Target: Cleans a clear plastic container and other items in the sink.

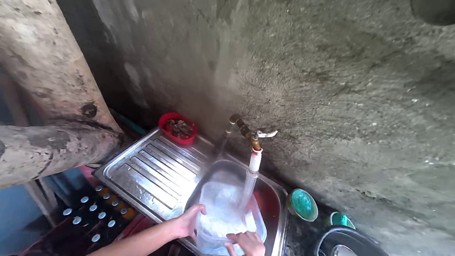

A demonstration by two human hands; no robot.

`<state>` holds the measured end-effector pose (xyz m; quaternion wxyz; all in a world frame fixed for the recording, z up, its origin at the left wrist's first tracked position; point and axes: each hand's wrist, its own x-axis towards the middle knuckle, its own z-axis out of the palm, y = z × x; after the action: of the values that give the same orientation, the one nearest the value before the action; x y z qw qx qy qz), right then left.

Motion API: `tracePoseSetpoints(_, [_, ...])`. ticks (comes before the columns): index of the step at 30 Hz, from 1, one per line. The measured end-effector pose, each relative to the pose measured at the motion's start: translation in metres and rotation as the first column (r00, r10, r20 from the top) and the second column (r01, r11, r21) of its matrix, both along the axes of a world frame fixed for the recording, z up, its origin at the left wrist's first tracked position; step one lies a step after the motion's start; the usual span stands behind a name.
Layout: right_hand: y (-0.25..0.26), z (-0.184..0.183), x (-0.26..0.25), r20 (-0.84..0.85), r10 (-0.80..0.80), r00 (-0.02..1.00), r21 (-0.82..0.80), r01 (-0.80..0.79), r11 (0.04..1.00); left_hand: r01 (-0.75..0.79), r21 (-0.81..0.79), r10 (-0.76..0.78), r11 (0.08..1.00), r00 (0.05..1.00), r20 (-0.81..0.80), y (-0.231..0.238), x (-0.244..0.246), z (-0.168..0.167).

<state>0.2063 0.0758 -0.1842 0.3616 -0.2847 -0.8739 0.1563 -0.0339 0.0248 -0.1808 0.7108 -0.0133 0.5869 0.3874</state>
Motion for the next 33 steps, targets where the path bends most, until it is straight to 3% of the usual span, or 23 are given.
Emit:
tracePoseSetpoints(1, [0.009, 0.009, 0.001, -0.036, -0.002, 0.999, -0.267, -0.007, 0.964, -0.032, 0.053, 0.034, 0.998, 0.999, -0.038, -0.001, 0.004, -0.006])
tracePoseSetpoints(2, [0.021, 0.023, -0.003, -0.104, -0.072, 0.992, -0.558, 0.002, 0.830, -0.045, 0.116, 0.051, 0.992, 0.998, -0.048, 0.000, 0.005, -0.011])
tracePoseSetpoints(4, [0.058, 0.050, -0.026, -0.136, -0.377, 0.916, -0.895, 0.050, 0.444, -0.063, 0.175, 0.074, 0.983, 0.996, -0.059, 0.009, 0.001, -0.017])
tracePoseSetpoints(5, [0.078, 0.060, -0.038, -0.096, -0.484, 0.870, -0.969, 0.029, 0.245, -0.061, 0.169, 0.077, 0.984, 0.993, -0.089, 0.014, 0.000, -0.017])
tracePoseSetpoints(7, [0.113, 0.069, -0.065, -0.098, -0.631, 0.769, -0.977, -0.195, -0.086, 0.006, 0.177, 0.027, 0.984, 0.983, -0.183, 0.020, -0.004, -0.014])
tracePoseSetpoints(8, [0.125, 0.068, -0.077, -0.121, -0.685, 0.718, -0.922, -0.337, -0.190, 0.056, 0.185, -0.007, 0.981, 0.966, -0.257, 0.023, -0.006, -0.011])
tracePoseSetpoints(10, [0.139, 0.058, -0.095, -0.205, -0.744, 0.636, -0.794, -0.553, -0.254, 0.162, 0.222, -0.055, 0.962, 0.904, -0.424, 0.026, -0.009, -0.005])
tracePoseSetpoints(13, [0.140, 0.046, -0.112, -0.187, -0.801, 0.569, -0.818, -0.542, -0.194, 0.229, 0.245, -0.073, 0.942, 0.854, -0.516, 0.029, -0.012, 0.002])
tracePoseSetpoints(14, [0.135, 0.044, -0.115, -0.170, -0.795, 0.582, -0.884, -0.446, -0.137, 0.205, 0.223, -0.075, 0.953, 0.872, -0.484, 0.030, -0.011, 0.004])
tracePoseSetpoints(15, [0.129, 0.036, -0.116, -0.141, -0.738, 0.660, -0.963, -0.264, -0.053, 0.176, 0.207, -0.067, 0.962, 0.892, -0.446, 0.029, -0.010, 0.005])
tracePoseSetpoints(16, [0.123, 0.024, -0.112, -0.052, -0.606, 0.793, -0.996, 0.002, 0.088, 0.160, 0.206, -0.060, 0.965, 0.905, -0.422, 0.029, -0.008, 0.006])
tracePoseSetpoints(17, [0.120, 0.008, -0.106, 0.135, -0.436, 0.890, -0.924, 0.271, 0.268, 0.170, 0.213, -0.066, 0.962, 0.903, -0.425, 0.030, -0.005, 0.008])
tracePoseSetpoints(18, [0.120, -0.011, -0.096, 0.322, -0.270, 0.907, -0.795, 0.414, 0.443, 0.205, 0.225, -0.082, 0.953, 0.885, -0.459, 0.030, -0.002, 0.011])
tracePoseSetpoints(21, [0.117, -0.064, -0.082, 0.584, -0.037, 0.811, -0.520, 0.409, 0.750, 0.356, 0.269, -0.139, 0.895, 0.795, -0.590, 0.033, 0.009, 0.017])
tracePoseSetpoints(23, [0.103, -0.066, -0.093, 0.704, 0.166, 0.690, -0.442, 0.243, 0.863, 0.386, 0.319, -0.120, 0.865, 0.779, -0.616, 0.038, 0.009, 0.017])
tracePoseSetpoints(25, [0.097, -0.071, -0.092, 0.682, 0.244, 0.690, -0.432, 0.110, 0.895, 0.430, 0.310, -0.161, 0.848, 0.765, -0.624, 0.040, 0.010, 0.015])
tracePoseSetpoints(27, [0.099, -0.066, -0.094, 0.638, 0.047, 0.768, -0.475, 0.345, 0.810, 0.479, 0.224, -0.245, 0.849, 0.732, -0.636, 0.041, 0.014, 0.015])
tracePoseSetpoints(29, [0.094, -0.080, -0.105, 0.569, -0.096, 0.817, -0.426, 0.393, 0.815, 0.505, 0.159, -0.287, 0.849, 0.691, -0.664, 0.045, 0.014, 0.021])
tracePoseSetpoints(31, [0.077, -0.089, -0.109, 0.414, 0.038, 0.909, -0.476, 0.181, 0.861, 0.498, 0.183, -0.261, 0.847, 0.691, -0.675, 0.047, 0.014, 0.022])
tracePoseSetpoints(33, [0.064, -0.089, -0.105, 0.383, 0.263, 0.885, -0.560, -0.004, 0.829, 0.478, 0.224, -0.214, 0.850, 0.700, -0.681, 0.049, 0.010, 0.018])
